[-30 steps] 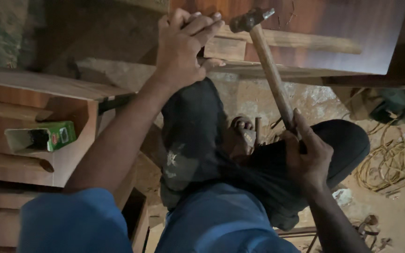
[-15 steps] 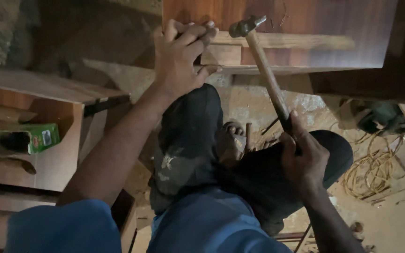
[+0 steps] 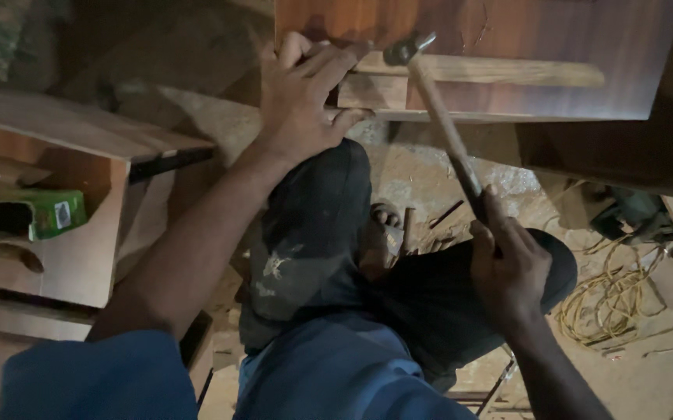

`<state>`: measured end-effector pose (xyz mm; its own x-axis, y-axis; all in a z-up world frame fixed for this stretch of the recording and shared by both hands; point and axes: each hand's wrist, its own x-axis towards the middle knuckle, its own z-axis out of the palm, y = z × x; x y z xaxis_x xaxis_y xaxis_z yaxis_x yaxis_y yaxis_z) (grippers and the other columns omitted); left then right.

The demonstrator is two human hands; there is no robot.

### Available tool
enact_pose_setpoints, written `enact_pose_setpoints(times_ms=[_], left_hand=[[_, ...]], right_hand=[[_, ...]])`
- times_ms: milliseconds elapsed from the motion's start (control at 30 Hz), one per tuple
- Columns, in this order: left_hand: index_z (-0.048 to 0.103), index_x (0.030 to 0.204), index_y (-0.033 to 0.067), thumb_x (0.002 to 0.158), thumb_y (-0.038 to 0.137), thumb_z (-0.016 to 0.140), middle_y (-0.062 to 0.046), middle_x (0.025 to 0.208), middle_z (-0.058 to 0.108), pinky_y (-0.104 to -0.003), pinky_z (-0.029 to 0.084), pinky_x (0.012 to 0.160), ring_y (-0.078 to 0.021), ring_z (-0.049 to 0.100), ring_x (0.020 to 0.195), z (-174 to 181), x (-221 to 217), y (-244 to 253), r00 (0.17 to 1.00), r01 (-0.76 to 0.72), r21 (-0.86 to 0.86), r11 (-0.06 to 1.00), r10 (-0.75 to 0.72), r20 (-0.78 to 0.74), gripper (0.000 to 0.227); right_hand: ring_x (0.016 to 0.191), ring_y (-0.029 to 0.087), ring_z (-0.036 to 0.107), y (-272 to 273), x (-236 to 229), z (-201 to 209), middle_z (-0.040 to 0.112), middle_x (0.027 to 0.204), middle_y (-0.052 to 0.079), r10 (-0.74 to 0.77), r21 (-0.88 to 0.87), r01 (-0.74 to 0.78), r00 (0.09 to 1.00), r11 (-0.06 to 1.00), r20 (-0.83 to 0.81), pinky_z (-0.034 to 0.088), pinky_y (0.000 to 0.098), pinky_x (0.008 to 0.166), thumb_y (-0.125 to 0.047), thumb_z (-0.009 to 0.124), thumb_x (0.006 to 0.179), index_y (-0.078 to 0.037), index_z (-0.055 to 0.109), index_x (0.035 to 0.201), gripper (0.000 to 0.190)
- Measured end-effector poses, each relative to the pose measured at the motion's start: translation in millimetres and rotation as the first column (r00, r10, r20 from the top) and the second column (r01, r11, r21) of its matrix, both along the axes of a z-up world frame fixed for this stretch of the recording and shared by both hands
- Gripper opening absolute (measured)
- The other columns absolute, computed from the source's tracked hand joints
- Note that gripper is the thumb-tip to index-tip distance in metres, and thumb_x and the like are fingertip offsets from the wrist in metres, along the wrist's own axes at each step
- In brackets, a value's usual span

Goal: The person applies glue to wooden strips and attaches them to a wooden panel using a hammer and nails. The person hammers nails into the strips to secure them to the panel.

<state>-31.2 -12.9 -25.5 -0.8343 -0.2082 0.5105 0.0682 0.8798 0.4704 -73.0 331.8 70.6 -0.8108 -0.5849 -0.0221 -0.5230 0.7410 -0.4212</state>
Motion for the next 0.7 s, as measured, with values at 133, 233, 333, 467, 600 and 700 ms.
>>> enact_pose_setpoints(times_ms=[133,233,333,467,600,700], left_hand=[[0.067,0.125,0.0209,0.074,0.048,0.098,0.007,0.119,0.067,-0.05,0.033,0.101,-0.0236,0.048,0.115,0,1,-1,1.0,0.024,-0.005,1.0,-0.024,-0.001,0.066],[0.069,0.122,0.0189,0.073,0.043,0.095,0.008,0.121,0.065,-0.048,0.034,0.104,-0.0218,0.048,0.116,1,1,-3,1.0,0.022,0.025,0.999,-0.022,-0.02,0.06],[0.07,0.121,0.0189,0.073,0.043,0.097,0.007,0.119,0.064,-0.047,0.034,0.102,-0.0238,0.046,0.112,5,2,-5,0.996,0.057,0.005,0.998,-0.056,-0.075,0.061],[0.069,0.116,0.0184,0.073,0.038,0.097,0.005,0.117,0.064,-0.046,0.034,0.096,-0.0235,0.047,0.111,7,-1,-2,0.999,0.019,-0.031,0.999,-0.02,-0.036,0.055],[0.07,0.116,0.0201,0.073,0.04,0.098,0.009,0.117,0.066,-0.045,0.037,0.095,-0.0231,0.048,0.11,6,-1,4,0.998,0.025,0.046,0.999,-0.023,-0.052,0.055],[0.071,0.117,0.0177,0.07,0.041,0.098,0.005,0.116,0.066,-0.046,0.036,0.091,-0.0252,0.049,0.109,10,-2,3,0.998,0.023,0.041,0.999,-0.021,-0.056,0.059]], right_hand=[[0.075,0.02,0.072,15,1,-3,0.075,0.102,0.015,0.092,-0.094,-0.114,0.973,0.989,-0.214,0.056,0.0308,0.058,-0.008,0.065,0.105,-0.006,0.058,0.15,0.046],[0.084,0.021,0.076,15,0,-9,0.074,0.106,0.013,0.143,-0.272,-0.27,0.902,0.924,-0.407,0.061,0.0319,0.067,-0.009,0.062,0.114,-0.011,0.055,0.155,0.042],[0.077,0.023,0.073,12,-4,-12,0.074,0.1,0.016,0.131,-0.1,-0.167,0.946,0.981,-0.298,0.059,0.0313,0.062,-0.01,0.068,0.111,-0.01,0.057,0.154,0.045],[0.06,0.023,0.066,14,-5,-7,0.073,0.087,0.012,0.057,0.118,-0.04,0.987,0.992,-0.148,0.053,0.0345,0.051,-0.009,0.073,0.098,-0.008,0.065,0.142,0.044],[0.077,0.022,0.071,14,-3,-6,0.072,0.102,0.009,0.113,-0.397,-0.37,0.834,0.84,-0.54,0.058,0.0345,0.065,0.0,0.064,0.109,-0.004,0.051,0.147,0.04],[0.084,0.02,0.072,12,-4,-11,0.072,0.106,0.013,0.118,-0.183,-0.153,0.975,0.971,-0.19,0.06,0.0296,0.07,-0.005,0.068,0.107,-0.009,0.061,0.138,0.032]])
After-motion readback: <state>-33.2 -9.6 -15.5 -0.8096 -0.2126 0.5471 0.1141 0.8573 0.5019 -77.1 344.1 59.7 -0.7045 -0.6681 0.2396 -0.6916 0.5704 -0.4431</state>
